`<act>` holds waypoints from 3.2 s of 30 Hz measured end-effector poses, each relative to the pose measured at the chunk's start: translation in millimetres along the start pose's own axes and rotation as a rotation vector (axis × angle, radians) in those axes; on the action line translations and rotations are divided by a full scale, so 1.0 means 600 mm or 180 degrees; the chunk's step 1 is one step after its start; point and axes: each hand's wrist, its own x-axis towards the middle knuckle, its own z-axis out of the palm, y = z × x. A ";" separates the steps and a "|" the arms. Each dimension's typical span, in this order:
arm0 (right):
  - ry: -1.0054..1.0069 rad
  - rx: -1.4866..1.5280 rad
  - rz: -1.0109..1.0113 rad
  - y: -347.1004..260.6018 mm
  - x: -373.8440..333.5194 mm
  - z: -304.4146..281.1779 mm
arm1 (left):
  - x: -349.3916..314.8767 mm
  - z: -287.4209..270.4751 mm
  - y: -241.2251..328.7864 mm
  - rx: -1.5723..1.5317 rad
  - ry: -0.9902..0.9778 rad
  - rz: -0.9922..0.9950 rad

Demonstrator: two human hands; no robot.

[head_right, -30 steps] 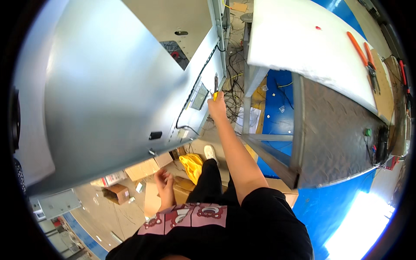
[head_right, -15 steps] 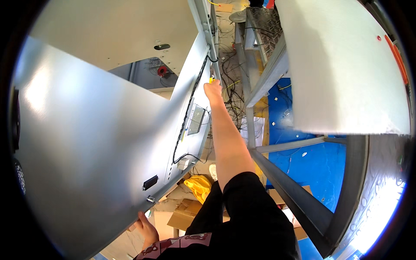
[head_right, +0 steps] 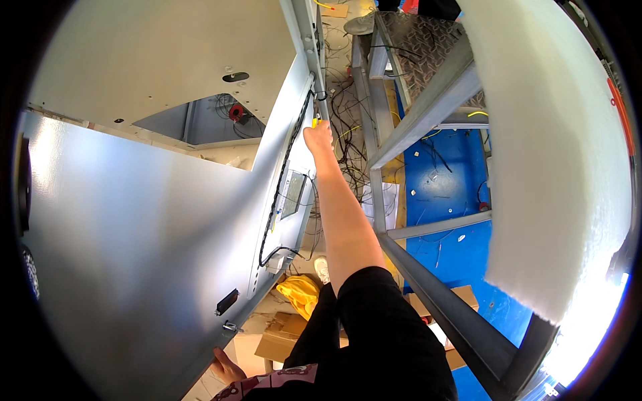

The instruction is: The person retrieves a yellow wire from a metal cabinet, then uses pliers to strip the insulation from a black wire. They use a screwdriver to connect the stripped wire to a terminal inside the cabinet.

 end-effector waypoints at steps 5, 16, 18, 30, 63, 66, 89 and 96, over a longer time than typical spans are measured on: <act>-0.0067 0.0010 -0.0120 0.008 -0.003 0.001 | 0.008 -0.003 -0.040 -0.0271 0.0136 0.0113; -0.0101 0.0059 -0.0211 0.004 -0.009 -0.012 | -0.007 0.014 0.005 -0.0125 0.0266 -0.0091; -0.0119 0.0066 -0.0212 0.007 -0.008 -0.014 | -0.002 0.014 0.003 -0.0131 0.0270 -0.0077; 0.0266 -0.0076 -0.0648 -0.003 -0.001 -0.001 | 0.008 0.016 -0.004 -0.0181 0.0230 -0.0039; 0.0417 -0.0730 -0.0959 0.222 -0.384 0.116 | 0.020 0.030 0.028 -0.0116 -0.0291 0.1095; 0.0409 -0.0911 -0.1252 0.228 -0.372 0.113 | 0.024 0.034 0.029 -0.0070 -0.0214 0.1272; -0.0877 -0.0505 -0.1041 0.502 -0.588 0.151 | 0.052 0.061 0.002 -0.0401 0.0330 0.2127; -0.0562 -0.0018 -0.1132 0.440 -0.608 0.210 | 0.064 0.052 -0.005 -0.0377 0.0111 0.2343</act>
